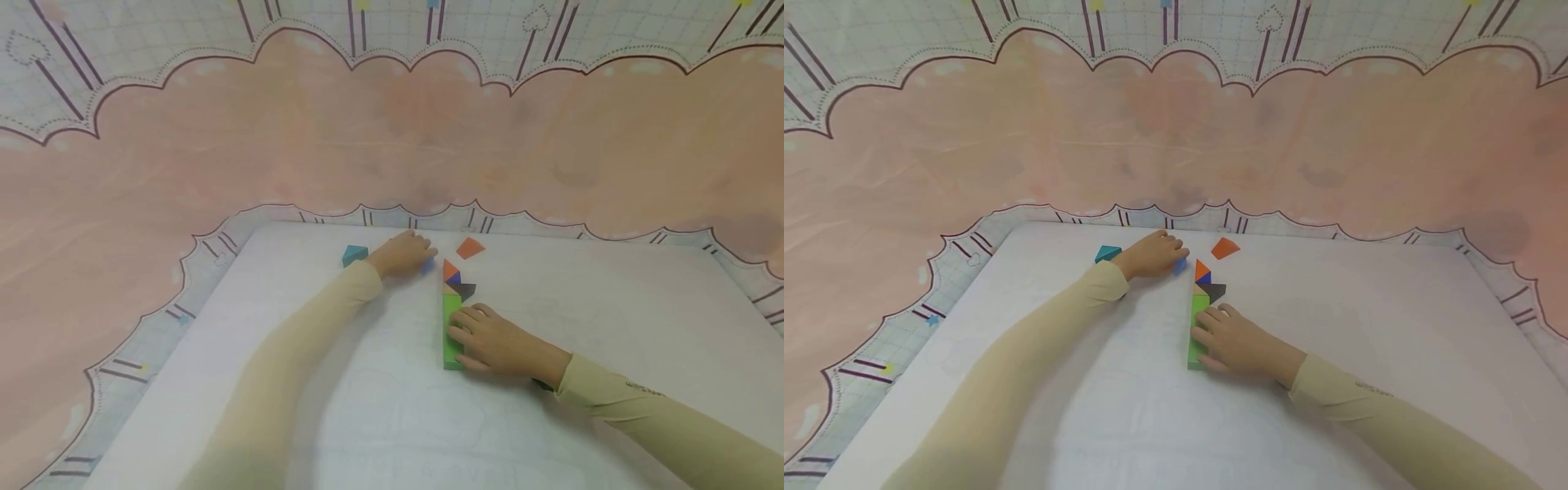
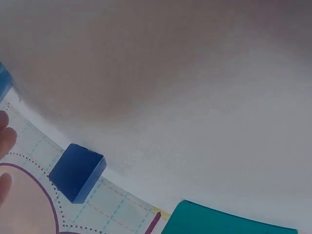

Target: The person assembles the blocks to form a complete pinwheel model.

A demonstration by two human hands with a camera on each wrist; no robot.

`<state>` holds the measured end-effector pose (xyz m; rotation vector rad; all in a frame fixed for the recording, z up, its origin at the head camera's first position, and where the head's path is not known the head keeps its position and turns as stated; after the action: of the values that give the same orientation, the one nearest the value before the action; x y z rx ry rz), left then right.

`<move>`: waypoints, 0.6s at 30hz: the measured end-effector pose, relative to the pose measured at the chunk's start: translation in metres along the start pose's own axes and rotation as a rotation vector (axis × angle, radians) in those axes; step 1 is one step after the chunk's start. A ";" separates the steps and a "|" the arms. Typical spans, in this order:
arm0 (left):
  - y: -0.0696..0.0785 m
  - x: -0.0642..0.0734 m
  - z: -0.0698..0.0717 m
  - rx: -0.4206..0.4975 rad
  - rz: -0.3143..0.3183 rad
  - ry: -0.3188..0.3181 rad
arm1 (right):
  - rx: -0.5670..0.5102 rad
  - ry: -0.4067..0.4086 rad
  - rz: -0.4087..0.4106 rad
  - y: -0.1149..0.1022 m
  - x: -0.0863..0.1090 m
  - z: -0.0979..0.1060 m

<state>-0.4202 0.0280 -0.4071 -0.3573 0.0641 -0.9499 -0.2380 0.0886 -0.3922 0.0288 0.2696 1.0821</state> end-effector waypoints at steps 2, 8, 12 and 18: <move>0.001 0.003 0.000 0.003 0.000 -0.008 | 0.000 0.000 0.000 0.000 0.000 0.000; 0.002 0.012 -0.001 0.013 0.006 -0.022 | -0.001 -0.005 -0.005 0.000 0.000 -0.001; 0.003 0.017 0.001 0.007 -0.003 -0.031 | -0.001 -0.011 -0.008 0.001 0.001 -0.002; 0.003 0.022 0.001 -0.014 -0.018 -0.023 | -0.001 -0.014 -0.007 0.000 0.000 -0.002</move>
<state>-0.4047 0.0116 -0.4048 -0.3820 0.0462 -0.9636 -0.2384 0.0886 -0.3941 0.0344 0.2558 1.0750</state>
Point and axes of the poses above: each hand's wrist, its own x-axis away from the middle knuckle, its own z-axis out of the back of the hand, y = z × x, the point moved 9 cm from there along -x, towards the middle knuckle, and after that the axes turned 3 degrees about -x, right-handed, at the moved point
